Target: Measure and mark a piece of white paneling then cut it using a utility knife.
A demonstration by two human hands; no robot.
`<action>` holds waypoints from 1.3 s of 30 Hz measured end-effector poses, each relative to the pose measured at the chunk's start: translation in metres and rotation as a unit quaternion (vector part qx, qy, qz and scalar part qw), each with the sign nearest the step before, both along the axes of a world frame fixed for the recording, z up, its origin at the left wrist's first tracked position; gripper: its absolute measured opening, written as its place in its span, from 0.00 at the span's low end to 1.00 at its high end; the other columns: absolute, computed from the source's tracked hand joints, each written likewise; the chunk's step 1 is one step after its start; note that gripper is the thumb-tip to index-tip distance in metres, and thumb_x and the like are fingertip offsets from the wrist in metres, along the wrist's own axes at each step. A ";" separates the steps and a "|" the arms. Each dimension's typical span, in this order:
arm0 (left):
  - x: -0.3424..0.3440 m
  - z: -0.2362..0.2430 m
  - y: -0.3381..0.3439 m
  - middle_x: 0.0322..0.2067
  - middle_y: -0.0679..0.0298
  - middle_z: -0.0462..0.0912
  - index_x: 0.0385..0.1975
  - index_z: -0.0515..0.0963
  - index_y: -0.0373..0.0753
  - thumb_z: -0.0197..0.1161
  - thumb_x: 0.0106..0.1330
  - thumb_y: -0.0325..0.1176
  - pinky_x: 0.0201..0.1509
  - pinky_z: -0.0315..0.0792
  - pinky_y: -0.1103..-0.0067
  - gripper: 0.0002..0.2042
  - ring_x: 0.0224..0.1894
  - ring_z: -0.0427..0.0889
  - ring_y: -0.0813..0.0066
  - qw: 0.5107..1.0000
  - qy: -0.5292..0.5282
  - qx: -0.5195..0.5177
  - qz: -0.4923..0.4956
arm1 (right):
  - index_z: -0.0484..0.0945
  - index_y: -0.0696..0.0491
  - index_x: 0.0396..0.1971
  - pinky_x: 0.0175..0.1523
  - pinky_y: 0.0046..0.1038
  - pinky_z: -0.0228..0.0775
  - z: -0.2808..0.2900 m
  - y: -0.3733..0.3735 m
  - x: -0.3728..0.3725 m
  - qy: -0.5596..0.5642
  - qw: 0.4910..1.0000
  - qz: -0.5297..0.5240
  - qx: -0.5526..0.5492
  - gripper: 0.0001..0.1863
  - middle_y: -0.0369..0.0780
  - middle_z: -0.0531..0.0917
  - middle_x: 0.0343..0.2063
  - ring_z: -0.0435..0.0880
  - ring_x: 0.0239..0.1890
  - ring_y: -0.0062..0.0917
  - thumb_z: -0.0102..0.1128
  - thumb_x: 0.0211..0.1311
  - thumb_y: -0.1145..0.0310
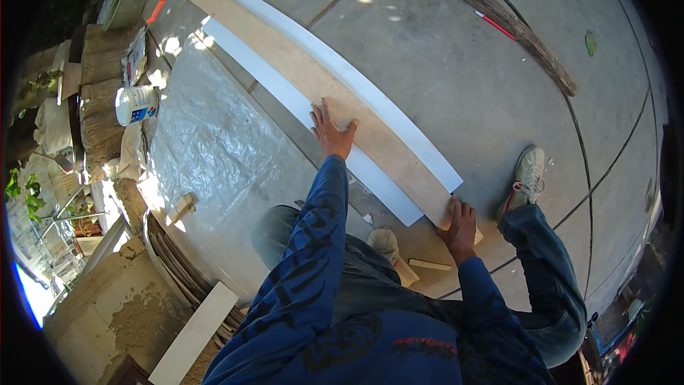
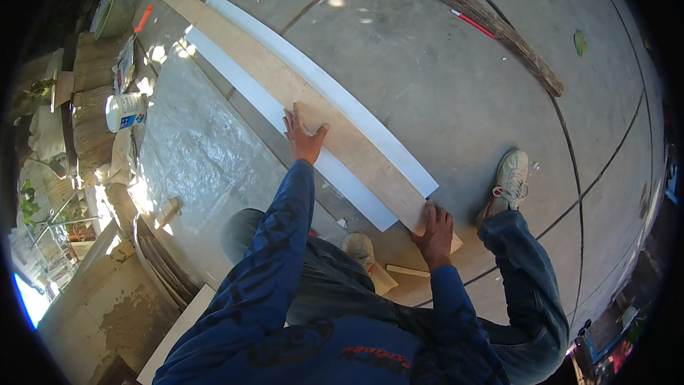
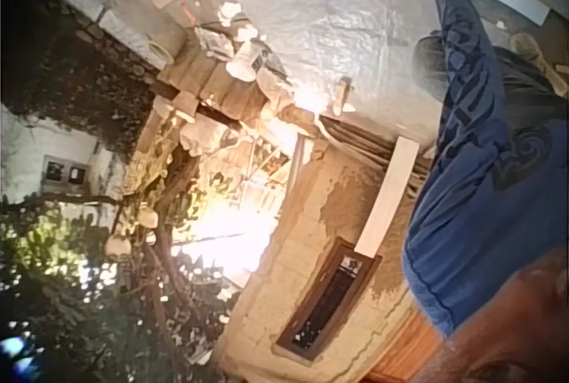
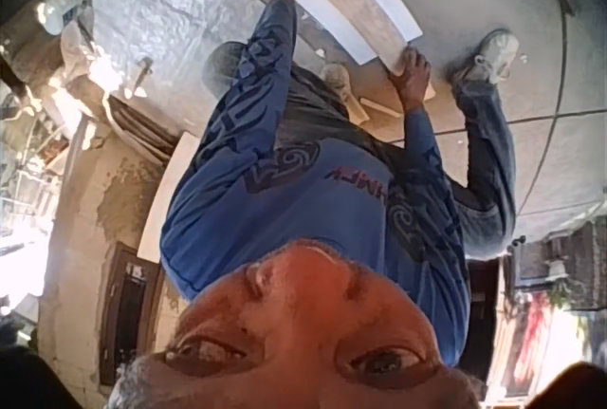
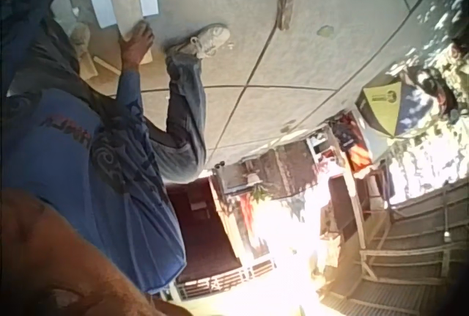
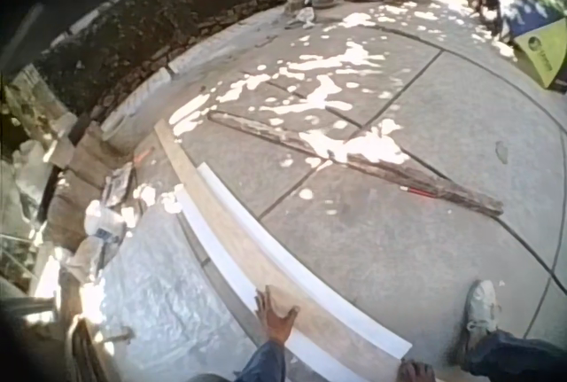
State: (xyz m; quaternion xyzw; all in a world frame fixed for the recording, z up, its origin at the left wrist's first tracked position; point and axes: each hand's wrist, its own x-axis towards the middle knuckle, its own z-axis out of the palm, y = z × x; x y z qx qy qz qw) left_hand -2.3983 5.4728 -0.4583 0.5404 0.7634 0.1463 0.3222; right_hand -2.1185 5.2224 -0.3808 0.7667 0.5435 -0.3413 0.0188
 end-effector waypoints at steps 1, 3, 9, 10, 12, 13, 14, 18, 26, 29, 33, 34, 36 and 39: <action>0.000 0.001 0.000 0.74 0.45 0.44 0.74 0.48 0.46 0.75 0.50 0.44 0.74 0.41 0.47 0.52 0.76 0.40 0.45 1.000 0.002 0.002 -0.001 | 0.62 0.51 0.64 0.63 0.42 0.62 0.001 0.000 0.000 0.000 1.000 0.001 0.002 0.51 0.45 0.71 0.51 0.68 0.55 0.44 0.79 0.33 0.68; 0.000 0.002 0.001 0.73 0.44 0.45 0.74 0.49 0.46 0.74 0.51 0.45 0.75 0.42 0.49 0.51 0.76 0.41 0.44 1.000 0.003 0.006 -0.002 | 0.62 0.51 0.64 0.63 0.42 0.62 0.000 0.000 0.000 0.007 1.000 0.006 0.015 0.51 0.45 0.71 0.50 0.68 0.55 0.44 0.79 0.32 0.68; -0.004 -0.001 -0.001 0.73 0.43 0.45 0.74 0.49 0.46 0.74 0.51 0.45 0.74 0.43 0.49 0.51 0.76 0.42 0.43 1.000 -0.002 0.023 -0.004 | 0.63 0.52 0.63 0.62 0.43 0.62 -0.001 0.000 -0.002 0.009 1.000 0.006 0.006 0.51 0.45 0.71 0.50 0.68 0.55 0.44 0.79 0.33 0.69; -0.003 -0.001 -0.001 0.73 0.43 0.45 0.74 0.49 0.46 0.74 0.51 0.45 0.74 0.43 0.49 0.51 0.75 0.42 0.43 1.000 -0.001 0.021 -0.004 | 0.63 0.52 0.63 0.62 0.43 0.62 -0.001 0.000 -0.001 0.008 1.000 0.007 0.006 0.51 0.45 0.71 0.50 0.68 0.55 0.44 0.79 0.33 0.69; -0.001 -0.003 -0.001 0.73 0.42 0.45 0.74 0.50 0.46 0.74 0.51 0.46 0.74 0.43 0.49 0.51 0.75 0.42 0.43 1.000 -0.002 0.019 -0.005 | 0.62 0.51 0.64 0.62 0.43 0.62 -0.002 -0.002 0.000 0.000 1.000 0.005 0.003 0.51 0.45 0.71 0.50 0.68 0.55 0.44 0.80 0.32 0.68; 0.003 -0.004 -0.002 0.74 0.45 0.44 0.74 0.49 0.47 0.75 0.50 0.45 0.74 0.42 0.48 0.52 0.76 0.41 0.45 1.000 0.003 0.003 -0.005 | 0.62 0.51 0.64 0.62 0.43 0.62 0.000 -0.004 0.002 -0.006 1.000 0.004 -0.002 0.51 0.45 0.71 0.50 0.68 0.55 0.44 0.80 0.32 0.68; 0.007 -0.005 -0.003 0.74 0.47 0.43 0.74 0.48 0.47 0.75 0.50 0.45 0.75 0.41 0.47 0.52 0.76 0.40 0.48 1.000 0.007 -0.013 -0.006 | 0.62 0.51 0.64 0.62 0.43 0.63 0.000 -0.004 0.002 -0.007 1.000 0.005 0.001 0.51 0.45 0.71 0.50 0.68 0.55 0.44 0.80 0.32 0.68; -0.002 -0.007 0.002 0.74 0.46 0.44 0.74 0.50 0.47 0.74 0.51 0.46 0.74 0.42 0.46 0.51 0.76 0.42 0.48 1.000 0.013 0.009 -0.009 | 0.62 0.48 0.64 0.62 0.43 0.63 -0.003 0.000 0.003 -0.008 1.000 0.012 -0.010 0.50 0.44 0.72 0.51 0.68 0.57 0.43 0.79 0.35 0.65; -0.008 -0.019 0.003 0.74 0.45 0.45 0.74 0.50 0.47 0.74 0.51 0.49 0.73 0.43 0.44 0.51 0.76 0.42 0.45 0.999 0.025 0.017 -0.028 | 0.61 0.47 0.65 0.63 0.44 0.62 -0.004 0.000 0.003 -0.025 0.999 0.013 -0.020 0.52 0.43 0.70 0.52 0.68 0.58 0.42 0.80 0.35 0.62; -0.016 -0.014 0.004 0.74 0.44 0.44 0.74 0.49 0.46 0.74 0.51 0.49 0.73 0.43 0.43 0.51 0.76 0.42 0.44 0.999 0.027 0.031 -0.021 | 0.63 0.47 0.64 0.62 0.44 0.63 -0.001 0.005 -0.003 -0.011 1.000 0.017 -0.007 0.50 0.43 0.71 0.52 0.68 0.57 0.42 0.80 0.35 0.63; 0.001 -0.012 -0.001 0.74 0.46 0.43 0.74 0.48 0.47 0.75 0.51 0.47 0.74 0.40 0.45 0.52 0.76 0.39 0.46 1.000 0.012 -0.007 -0.010 | 0.64 0.49 0.62 0.61 0.43 0.64 0.001 0.001 0.003 -0.017 1.000 0.008 -0.009 0.49 0.43 0.71 0.51 0.69 0.56 0.43 0.79 0.35 0.65; 0.005 -0.011 -0.001 0.74 0.47 0.43 0.75 0.48 0.48 0.75 0.51 0.46 0.75 0.39 0.47 0.53 0.76 0.39 0.47 1.000 0.004 -0.009 -0.007 | 0.65 0.49 0.62 0.61 0.43 0.65 0.003 0.000 0.004 -0.018 1.000 0.010 -0.004 0.48 0.43 0.72 0.50 0.69 0.55 0.43 0.79 0.34 0.66; 0.002 -0.007 -0.001 0.74 0.47 0.42 0.75 0.47 0.48 0.75 0.51 0.46 0.75 0.39 0.48 0.52 0.76 0.39 0.48 1.000 0.012 -0.003 -0.002 | 0.65 0.50 0.62 0.60 0.43 0.65 0.004 0.003 0.001 -0.015 1.000 0.015 -0.001 0.48 0.44 0.72 0.50 0.69 0.55 0.43 0.79 0.34 0.66; 0.001 -0.004 -0.001 0.74 0.47 0.42 0.75 0.46 0.48 0.74 0.52 0.45 0.75 0.40 0.48 0.52 0.77 0.38 0.48 1.000 0.008 -0.005 -0.011 | 0.65 0.50 0.62 0.60 0.43 0.65 0.002 0.003 0.000 -0.020 1.000 0.017 -0.004 0.48 0.44 0.72 0.50 0.69 0.55 0.43 0.79 0.34 0.66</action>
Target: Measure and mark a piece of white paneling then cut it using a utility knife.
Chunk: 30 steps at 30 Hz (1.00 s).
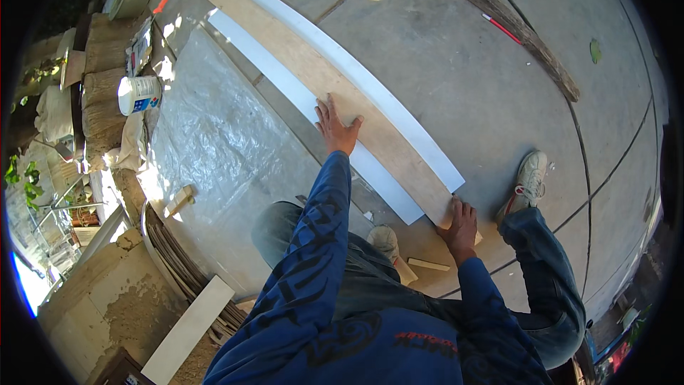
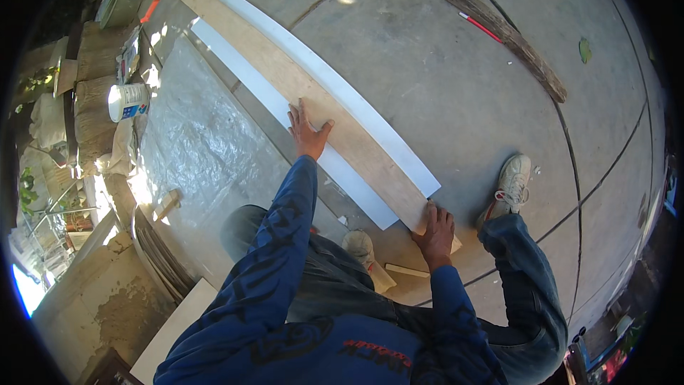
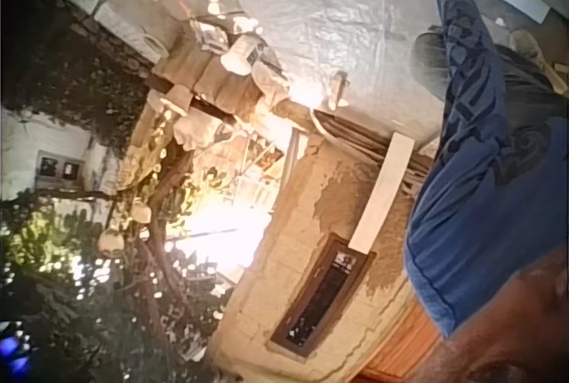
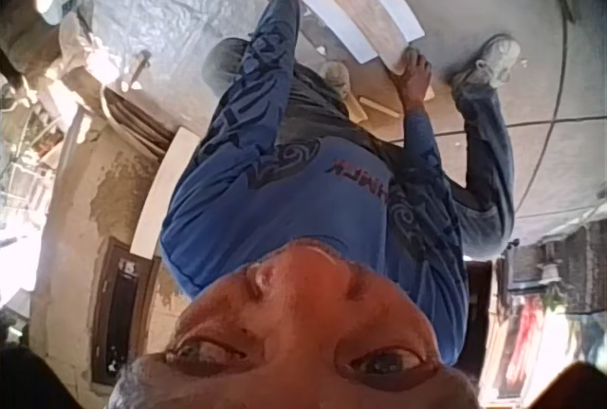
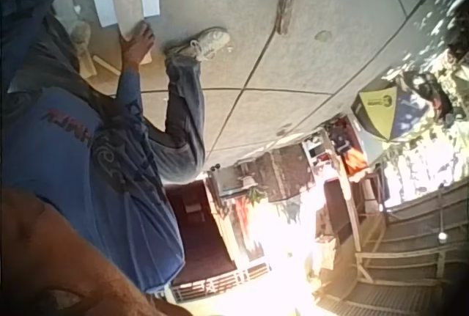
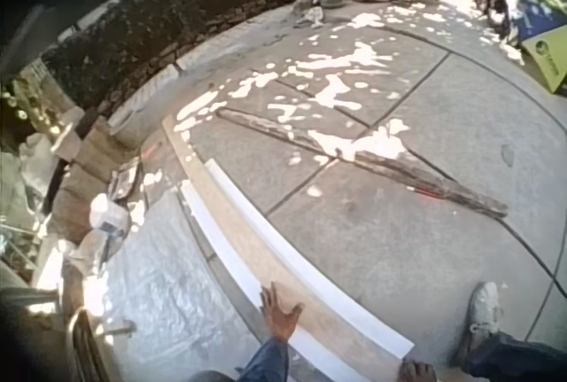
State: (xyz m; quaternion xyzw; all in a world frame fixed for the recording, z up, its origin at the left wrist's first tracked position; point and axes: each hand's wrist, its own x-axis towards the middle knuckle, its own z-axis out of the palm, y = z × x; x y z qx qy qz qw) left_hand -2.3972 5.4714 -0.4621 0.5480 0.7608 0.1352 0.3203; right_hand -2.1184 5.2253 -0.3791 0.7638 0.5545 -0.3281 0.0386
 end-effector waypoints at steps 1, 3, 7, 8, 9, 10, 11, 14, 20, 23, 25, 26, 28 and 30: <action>-0.001 0.000 0.001 0.74 0.47 0.42 0.75 0.46 0.48 0.74 0.52 0.45 0.75 0.40 0.48 0.52 0.77 0.38 0.48 1.000 0.001 0.002 0.002 | 0.64 0.50 0.62 0.60 0.43 0.65 0.000 0.000 0.000 0.004 1.000 0.001 0.000 0.48 0.44 0.72 0.50 0.69 0.55 0.43 0.78 0.34 0.66; -0.003 -0.001 0.002 0.74 0.47 0.41 0.75 0.46 0.48 0.74 0.52 0.45 0.75 0.40 0.48 0.52 0.77 0.38 0.48 1.000 0.008 0.001 0.001 | 0.64 0.50 0.62 0.60 0.43 0.65 -0.003 0.000 0.000 0.004 1.000 0.005 0.004 0.48 0.44 0.72 0.50 0.70 0.55 0.43 0.78 0.34 0.66; 0.000 0.000 0.002 0.74 0.47 0.41 0.75 0.46 0.47 0.74 0.52 0.45 0.75 0.40 0.48 0.52 0.77 0.38 0.48 1.000 0.006 -0.003 0.001 | 0.64 0.50 0.62 0.60 0.43 0.65 0.000 0.000 0.001 0.004 1.000 0.003 0.004 0.49 0.44 0.72 0.49 0.70 0.54 0.43 0.79 0.34 0.66; 0.000 0.000 0.002 0.74 0.47 0.41 0.75 0.46 0.47 0.74 0.52 0.45 0.75 0.40 0.48 0.52 0.77 0.38 0.48 1.000 0.009 -0.007 0.001 | 0.64 0.50 0.62 0.60 0.43 0.65 0.000 0.000 0.001 0.004 1.000 0.004 0.005 0.49 0.44 0.72 0.49 0.70 0.54 0.43 0.79 0.34 0.66; 0.001 0.000 0.003 0.74 0.47 0.42 0.75 0.46 0.47 0.74 0.52 0.45 0.75 0.40 0.48 0.52 0.77 0.38 0.48 1.000 0.013 -0.011 0.001 | 0.64 0.50 0.62 0.60 0.43 0.65 0.000 0.000 0.001 0.003 1.000 0.005 0.006 0.49 0.44 0.72 0.49 0.70 0.54 0.43 0.79 0.34 0.65; 0.000 0.000 0.003 0.74 0.47 0.42 0.75 0.46 0.47 0.74 0.52 0.45 0.75 0.40 0.48 0.52 0.77 0.38 0.48 1.000 0.015 -0.010 0.004 | 0.64 0.50 0.63 0.59 0.43 0.65 -0.001 0.000 0.001 0.005 1.000 0.007 0.006 0.49 0.44 0.72 0.49 0.70 0.54 0.43 0.79 0.34 0.65; 0.000 0.001 0.004 0.75 0.48 0.41 0.75 0.46 0.47 0.74 0.52 0.45 0.75 0.41 0.49 0.52 0.77 0.38 0.49 1.000 0.021 -0.018 0.005 | 0.64 0.50 0.63 0.59 0.43 0.65 -0.002 -0.001 0.002 0.007 1.000 0.011 0.007 0.49 0.44 0.72 0.49 0.70 0.54 0.43 0.79 0.34 0.65; -0.001 0.002 0.006 0.75 0.48 0.41 0.74 0.47 0.47 0.74 0.52 0.45 0.75 0.42 0.50 0.52 0.77 0.39 0.50 0.999 0.033 -0.025 0.013 | 0.64 0.51 0.62 0.60 0.44 0.64 0.000 0.002 0.001 0.018 1.000 0.020 0.006 0.50 0.45 0.72 0.49 0.70 0.53 0.43 0.80 0.34 0.63; 0.010 0.021 0.013 0.75 0.49 0.42 0.73 0.53 0.44 0.76 0.50 0.44 0.75 0.49 0.55 0.50 0.76 0.44 0.52 0.996 0.071 -0.042 0.025 | 0.61 0.52 0.66 0.69 0.49 0.52 0.022 0.069 -0.033 0.047 0.972 0.141 0.181 0.45 0.47 0.69 0.60 0.64 0.65 0.44 0.73 0.47 0.62; 0.012 0.028 0.017 0.75 0.51 0.42 0.72 0.54 0.44 0.77 0.50 0.44 0.74 0.51 0.54 0.50 0.76 0.45 0.53 0.994 0.081 -0.072 0.028 | 0.60 0.55 0.68 0.72 0.51 0.48 0.024 0.123 -0.082 0.045 0.949 0.271 0.153 0.35 0.44 0.64 0.68 0.59 0.71 0.40 0.58 0.59 0.67; 0.016 0.033 0.018 0.75 0.53 0.43 0.72 0.54 0.44 0.78 0.49 0.44 0.73 0.53 0.54 0.50 0.76 0.47 0.53 0.993 0.088 -0.078 0.032 | 0.62 0.55 0.67 0.71 0.51 0.49 0.006 0.147 -0.098 0.006 0.937 0.311 0.157 0.32 0.44 0.63 0.69 0.59 0.71 0.39 0.54 0.60 0.70; 0.018 0.037 0.019 0.75 0.54 0.42 0.72 0.53 0.44 0.77 0.50 0.43 0.72 0.55 0.52 0.49 0.76 0.46 0.53 0.993 0.085 -0.084 0.022 | 0.64 0.55 0.66 0.71 0.52 0.50 -0.002 0.152 -0.101 -0.033 0.926 0.341 0.160 0.30 0.44 0.62 0.70 0.58 0.72 0.38 0.50 0.61 0.73; 0.017 0.043 0.023 0.75 0.54 0.41 0.72 0.53 0.44 0.76 0.52 0.42 0.71 0.57 0.51 0.49 0.76 0.46 0.53 0.993 0.080 -0.091 0.017 | 0.65 0.56 0.65 0.70 0.53 0.52 -0.016 0.153 -0.104 -0.053 0.919 0.360 0.153 0.29 0.44 0.62 0.70 0.59 0.72 0.38 0.47 0.61 0.74; 0.009 0.052 0.027 0.75 0.53 0.42 0.72 0.54 0.41 0.76 0.51 0.46 0.72 0.57 0.57 0.49 0.74 0.51 0.52 0.986 0.093 -0.138 -0.025 | 0.66 0.56 0.64 0.68 0.54 0.54 -0.016 0.153 -0.104 -0.070 0.909 0.384 0.144 0.28 0.43 0.62 0.70 0.60 0.71 0.38 0.44 0.62 0.75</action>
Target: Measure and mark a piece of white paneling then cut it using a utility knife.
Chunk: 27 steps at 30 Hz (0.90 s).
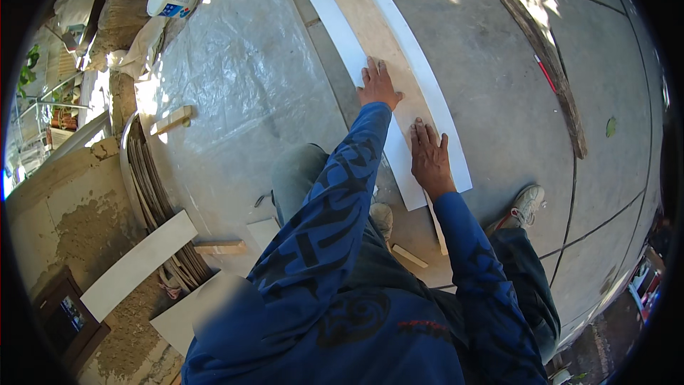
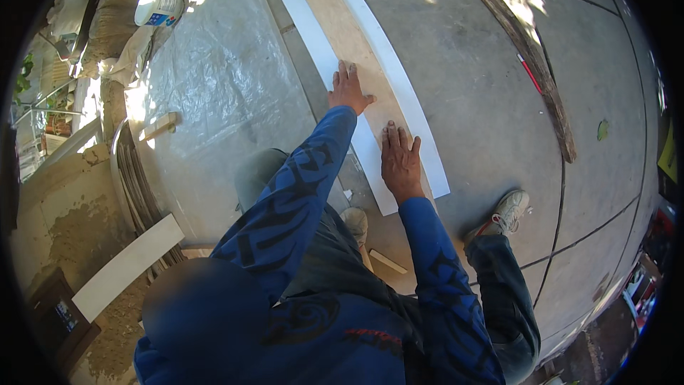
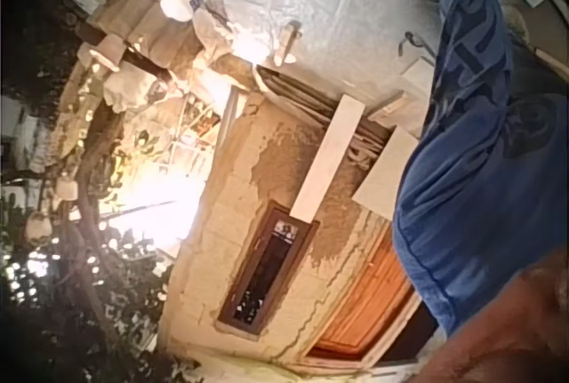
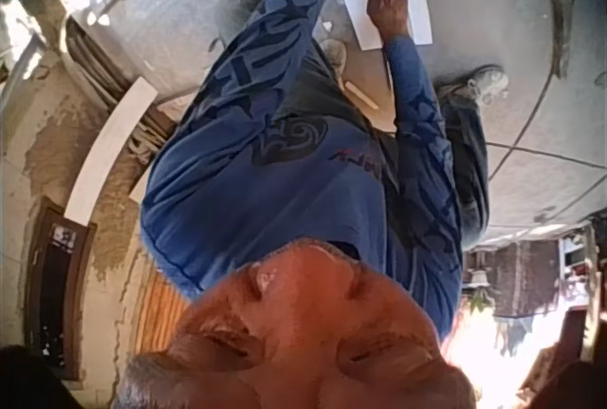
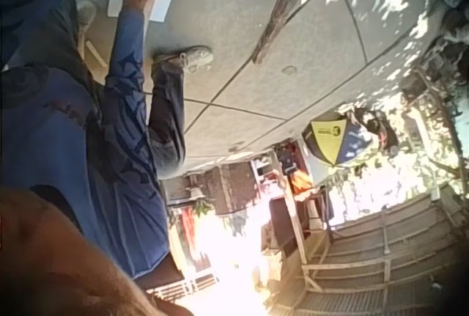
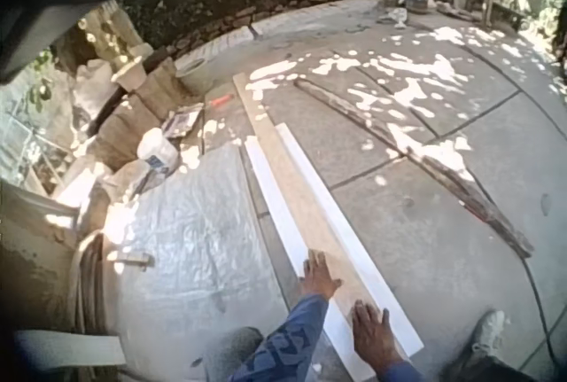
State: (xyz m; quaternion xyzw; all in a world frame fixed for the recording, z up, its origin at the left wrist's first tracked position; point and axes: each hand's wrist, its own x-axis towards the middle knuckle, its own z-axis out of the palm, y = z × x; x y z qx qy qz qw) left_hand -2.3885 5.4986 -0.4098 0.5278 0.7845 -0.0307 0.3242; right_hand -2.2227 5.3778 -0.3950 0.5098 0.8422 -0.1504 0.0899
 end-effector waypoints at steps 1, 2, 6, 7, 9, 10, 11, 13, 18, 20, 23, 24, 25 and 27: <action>-0.019 0.003 0.009 0.74 0.52 0.46 0.71 0.56 0.38 0.74 0.53 0.48 0.72 0.59 0.62 0.48 0.73 0.55 0.51 0.999 -0.010 -0.038 -0.001 | 0.65 0.55 0.65 0.67 0.53 0.56 0.005 0.000 -0.008 -0.011 1.000 0.006 0.005 0.28 0.42 0.62 0.70 0.62 0.70 0.36 0.45 0.63 0.73; -0.047 0.007 0.022 0.73 0.50 0.50 0.70 0.58 0.36 0.72 0.54 0.51 0.71 0.61 0.66 0.46 0.71 0.60 0.50 0.997 -0.017 -0.076 0.001 | 0.64 0.54 0.67 0.66 0.52 0.58 0.009 0.000 -0.022 -0.016 1.000 0.014 0.010 0.29 0.41 0.62 0.70 0.65 0.69 0.35 0.46 0.64 0.71; -0.098 0.088 0.070 0.61 0.48 0.74 0.63 0.70 0.34 0.67 0.58 0.53 0.67 0.65 0.72 0.37 0.63 0.73 0.54 0.982 -0.173 0.045 -0.055 | 0.64 0.52 0.67 0.63 0.50 0.62 0.002 0.001 0.001 -0.088 0.995 0.041 0.018 0.30 0.38 0.61 0.71 0.65 0.69 0.30 0.48 0.63 0.71; -0.104 0.121 0.062 0.55 0.50 0.80 0.57 0.77 0.36 0.64 0.61 0.51 0.63 0.68 0.71 0.29 0.60 0.76 0.56 0.959 -0.231 0.163 -0.029 | 0.64 0.51 0.68 0.63 0.49 0.62 0.001 0.002 0.013 -0.128 0.991 0.043 0.015 0.30 0.38 0.61 0.72 0.65 0.70 0.29 0.48 0.63 0.72; -0.163 0.171 0.029 0.41 0.55 0.87 0.48 0.82 0.38 0.63 0.64 0.46 0.51 0.74 0.75 0.20 0.45 0.84 0.66 0.923 -0.215 0.318 -0.005 | 0.64 0.51 0.67 0.63 0.49 0.63 0.009 0.011 0.004 -0.138 0.989 0.050 -0.031 0.30 0.37 0.61 0.71 0.64 0.70 0.29 0.49 0.63 0.73; -0.193 0.183 -0.003 0.36 0.58 0.87 0.47 0.82 0.37 0.63 0.65 0.44 0.46 0.75 0.78 0.18 0.40 0.84 0.72 0.913 -0.209 0.347 0.049 | 0.64 0.51 0.67 0.63 0.49 0.63 0.011 0.015 -0.002 -0.131 0.989 0.070 -0.027 0.30 0.37 0.61 0.71 0.64 0.70 0.29 0.49 0.63 0.73; -0.221 0.185 -0.036 0.34 0.59 0.86 0.45 0.83 0.37 0.63 0.65 0.43 0.44 0.75 0.78 0.17 0.38 0.84 0.74 0.923 -0.155 0.341 0.087 | 0.64 0.51 0.67 0.63 0.50 0.63 0.015 0.020 -0.005 -0.119 0.990 0.053 -0.057 0.30 0.37 0.61 0.71 0.64 0.70 0.29 0.50 0.62 0.74; -0.271 0.152 -0.120 0.32 0.59 0.86 0.42 0.83 0.35 0.64 0.64 0.42 0.43 0.75 0.78 0.16 0.36 0.84 0.75 0.936 -0.087 0.297 0.166 | 0.64 0.51 0.67 0.63 0.50 0.63 0.026 0.026 -0.015 -0.107 0.989 0.051 -0.083 0.31 0.37 0.61 0.71 0.64 0.70 0.28 0.51 0.62 0.75; -0.252 0.054 -0.330 0.36 0.56 0.86 0.42 0.81 0.43 0.67 0.58 0.45 0.46 0.77 0.66 0.16 0.41 0.84 0.56 0.943 -0.020 0.075 0.323 | 0.64 0.51 0.67 0.65 0.50 0.61 0.025 0.025 -0.032 -0.123 0.982 0.075 -0.124 0.33 0.37 0.62 0.71 0.63 0.70 0.29 0.55 0.59 0.75; -0.198 0.038 -0.334 0.35 0.58 0.86 0.42 0.81 0.44 0.67 0.58 0.46 0.45 0.77 0.66 0.17 0.40 0.85 0.56 0.934 -0.050 0.055 0.350 | 0.64 0.51 0.66 0.65 0.52 0.61 0.021 0.030 -0.016 -0.137 0.982 0.072 -0.110 0.33 0.37 0.62 0.70 0.64 0.70 0.31 0.56 0.58 0.75; -0.129 0.003 -0.318 0.32 0.56 0.86 0.35 0.80 0.45 0.65 0.58 0.48 0.39 0.78 0.63 0.14 0.36 0.84 0.51 0.946 -0.011 0.053 0.320 | 0.67 0.52 0.64 0.64 0.54 0.61 0.021 0.033 -0.002 -0.134 0.985 0.051 -0.096 0.30 0.37 0.63 0.69 0.65 0.69 0.32 0.55 0.58 0.75; -0.111 -0.009 -0.311 0.32 0.54 0.85 0.35 0.79 0.45 0.64 0.60 0.46 0.38 0.77 0.62 0.13 0.36 0.84 0.49 0.947 -0.022 0.055 0.314 | 0.68 0.52 0.62 0.64 0.55 0.62 0.020 0.034 0.007 -0.129 0.986 0.054 -0.087 0.28 0.38 0.64 0.68 0.66 0.68 0.33 0.54 0.59 0.74; -0.102 -0.019 -0.312 0.31 0.52 0.85 0.35 0.78 0.45 0.63 0.61 0.44 0.36 0.77 0.60 0.11 0.35 0.84 0.48 0.950 -0.033 0.056 0.306 | 0.69 0.52 0.61 0.63 0.56 0.63 0.015 0.030 0.010 -0.124 0.988 0.054 -0.079 0.26 0.38 0.64 0.68 0.67 0.67 0.33 0.52 0.60 0.74; -0.166 -0.081 -0.397 0.29 0.51 0.83 0.40 0.75 0.43 0.61 0.65 0.39 0.34 0.75 0.59 0.09 0.33 0.83 0.48 0.961 0.086 0.158 0.211 | 0.70 0.53 0.60 0.61 0.57 0.64 -0.004 0.005 -0.042 -0.040 0.995 0.084 -0.045 0.23 0.40 0.65 0.67 0.71 0.62 0.35 0.48 0.63 0.72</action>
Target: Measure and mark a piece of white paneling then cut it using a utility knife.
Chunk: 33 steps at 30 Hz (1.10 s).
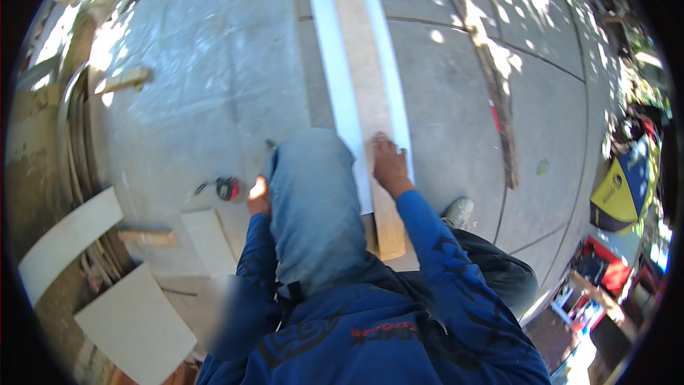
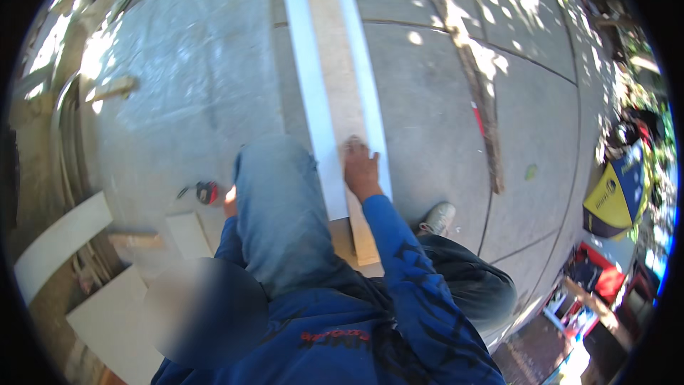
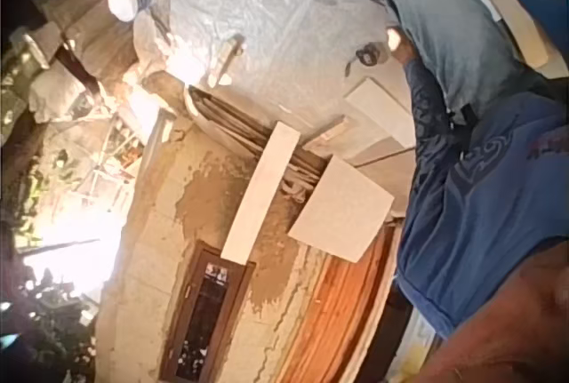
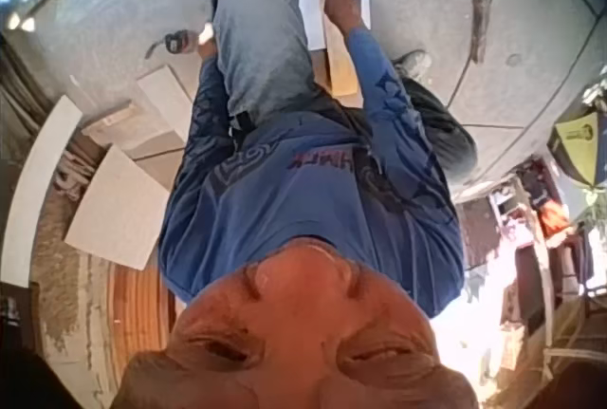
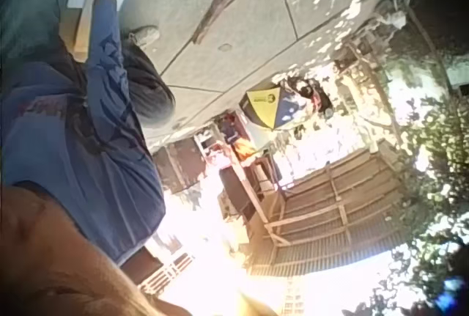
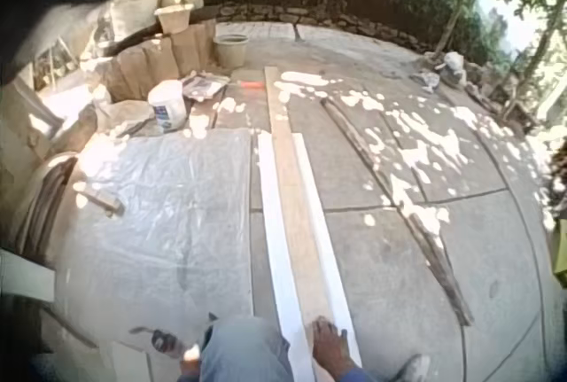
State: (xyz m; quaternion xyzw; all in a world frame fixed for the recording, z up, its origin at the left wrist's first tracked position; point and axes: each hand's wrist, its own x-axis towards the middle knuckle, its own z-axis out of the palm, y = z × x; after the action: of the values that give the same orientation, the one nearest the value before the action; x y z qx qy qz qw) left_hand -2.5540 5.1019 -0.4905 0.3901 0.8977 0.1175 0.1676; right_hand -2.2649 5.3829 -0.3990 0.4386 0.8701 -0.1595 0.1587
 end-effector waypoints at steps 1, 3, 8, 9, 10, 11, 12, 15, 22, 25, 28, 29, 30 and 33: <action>0.025 -0.016 0.039 0.29 0.51 0.83 0.40 0.75 0.43 0.61 0.65 0.39 0.34 0.75 0.59 0.09 0.33 0.83 0.48 0.999 -0.027 0.016 -0.028 | 0.70 0.53 0.60 0.59 0.56 0.66 -0.002 -0.004 0.003 -0.029 0.999 0.007 0.016 0.23 0.42 0.65 0.67 0.73 0.60 0.37 0.48 0.63 0.71; 0.043 -0.024 0.059 0.29 0.51 0.83 0.40 0.75 0.42 0.61 0.65 0.39 0.34 0.75 0.61 0.10 0.33 0.83 0.49 0.992 -0.096 0.061 -0.046 | 0.70 0.54 0.61 0.55 0.52 0.68 0.002 0.000 0.021 -0.024 0.999 -0.027 0.041 0.24 0.42 0.65 0.68 0.74 0.58 0.36 0.48 0.64 0.70; 0.056 0.006 0.098 0.29 0.52 0.82 0.42 0.76 0.39 0.61 0.66 0.40 0.36 0.75 0.64 0.12 0.33 0.83 0.53 0.977 -0.192 0.085 -0.032 | 0.72 0.54 0.60 0.55 0.49 0.66 0.010 0.006 0.043 -0.024 0.995 -0.066 0.073 0.23 0.42 0.70 0.64 0.77 0.54 0.34 0.48 0.64 0.70; 0.056 0.018 0.091 0.29 0.52 0.82 0.42 0.76 0.38 0.61 0.67 0.40 0.37 0.75 0.65 0.12 0.32 0.83 0.53 0.975 -0.206 0.084 -0.023 | 0.73 0.54 0.59 0.56 0.49 0.66 0.011 0.007 0.045 -0.020 0.995 -0.065 0.070 0.23 0.42 0.71 0.63 0.77 0.53 0.34 0.48 0.64 0.70; 0.042 0.032 0.092 0.29 0.52 0.82 0.42 0.76 0.38 0.61 0.67 0.40 0.37 0.76 0.65 0.13 0.32 0.82 0.54 0.974 -0.209 0.086 -0.008 | 0.73 0.54 0.59 0.56 0.49 0.66 0.012 0.007 0.036 -0.009 0.995 -0.071 0.067 0.23 0.42 0.71 0.63 0.77 0.53 0.34 0.48 0.64 0.70; 0.037 0.036 0.098 0.29 0.52 0.82 0.42 0.76 0.37 0.61 0.67 0.40 0.37 0.76 0.66 0.13 0.32 0.82 0.54 0.970 -0.224 0.090 0.005 | 0.73 0.54 0.58 0.56 0.48 0.65 0.012 0.010 0.039 -0.009 0.996 -0.071 0.052 0.22 0.41 0.72 0.62 0.77 0.54 0.33 0.49 0.63 0.71; 0.032 0.038 0.105 0.29 0.52 0.82 0.43 0.76 0.37 0.61 0.67 0.40 0.38 0.76 0.67 0.13 0.32 0.82 0.55 0.966 -0.240 0.092 0.019 | 0.74 0.54 0.57 0.56 0.47 0.65 0.012 0.013 0.043 -0.009 0.997 -0.071 0.036 0.22 0.41 0.73 0.61 0.77 0.54 0.33 0.50 0.62 0.72; -0.017 0.053 0.174 0.30 0.52 0.81 0.44 0.76 0.35 0.61 0.68 0.41 0.39 0.76 0.69 0.15 0.32 0.82 0.57 0.961 -0.247 0.099 0.081 | 0.76 0.54 0.55 0.57 0.45 0.65 0.018 0.025 0.032 0.050 0.997 -0.060 -0.011 0.21 0.41 0.75 0.58 0.77 0.54 0.33 0.53 0.59 0.74; 0.051 0.089 0.416 0.58 0.56 0.72 0.59 0.69 0.41 0.57 0.70 0.44 0.63 0.65 0.60 0.22 0.62 0.69 0.53 0.950 0.032 0.173 -0.259 | 0.75 0.52 0.54 0.56 0.41 0.68 0.052 0.047 0.108 0.177 0.938 -0.296 0.025 0.26 0.42 0.79 0.51 0.77 0.51 0.41 0.51 0.52 0.80; 0.086 0.061 0.476 0.66 0.57 0.65 0.65 0.65 0.44 0.54 0.71 0.44 0.69 0.59 0.59 0.24 0.69 0.61 0.56 0.941 0.077 0.158 -0.289 | 0.76 0.52 0.53 0.56 0.40 0.68 0.046 0.032 0.157 0.155 0.925 -0.344 0.046 0.24 0.42 0.79 0.51 0.77 0.51 0.39 0.53 0.52 0.80; 0.094 0.031 0.504 0.68 0.58 0.62 0.67 0.63 0.44 0.52 0.72 0.44 0.71 0.56 0.56 0.25 0.71 0.58 0.56 0.940 0.108 0.161 -0.280 | 0.76 0.53 0.52 0.54 0.41 0.69 0.039 0.008 0.182 0.152 0.911 -0.378 0.070 0.24 0.43 0.80 0.49 0.77 0.50 0.40 0.52 0.53 0.80; 0.097 0.022 0.511 0.69 0.58 0.60 0.67 0.63 0.44 0.51 0.72 0.43 0.71 0.55 0.55 0.25 0.72 0.57 0.56 0.943 0.128 0.154 -0.265 | 0.77 0.53 0.52 0.55 0.41 0.69 0.040 0.001 0.188 0.151 0.906 -0.390 0.066 0.24 0.44 0.80 0.49 0.77 0.49 0.41 0.51 0.52 0.80; 0.096 0.014 0.516 0.70 0.58 0.59 0.68 0.61 0.44 0.51 0.72 0.43 0.72 0.53 0.52 0.26 0.73 0.55 0.56 0.949 0.135 0.145 -0.247 | 0.77 0.54 0.52 0.55 0.41 0.69 0.039 -0.005 0.194 0.150 0.901 -0.402 0.062 0.24 0.44 0.80 0.48 0.78 0.49 0.42 0.51 0.52 0.80; 0.105 -0.005 0.524 0.70 0.59 0.60 0.67 0.63 0.44 0.51 0.71 0.42 0.72 0.53 0.52 0.25 0.73 0.56 0.58 0.962 0.143 0.130 -0.192 | 0.77 0.54 0.51 0.55 0.41 0.69 0.037 -0.016 0.207 0.147 0.885 -0.436 0.069 0.23 0.46 0.80 0.46 0.78 0.48 0.43 0.52 0.52 0.81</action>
State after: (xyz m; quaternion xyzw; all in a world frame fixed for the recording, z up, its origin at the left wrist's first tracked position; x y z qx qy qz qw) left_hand -2.4489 5.6255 -0.4956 0.5866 0.7974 0.1416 0.0044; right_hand -2.0574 5.3672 -0.3616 0.7551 0.6130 -0.2154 -0.0874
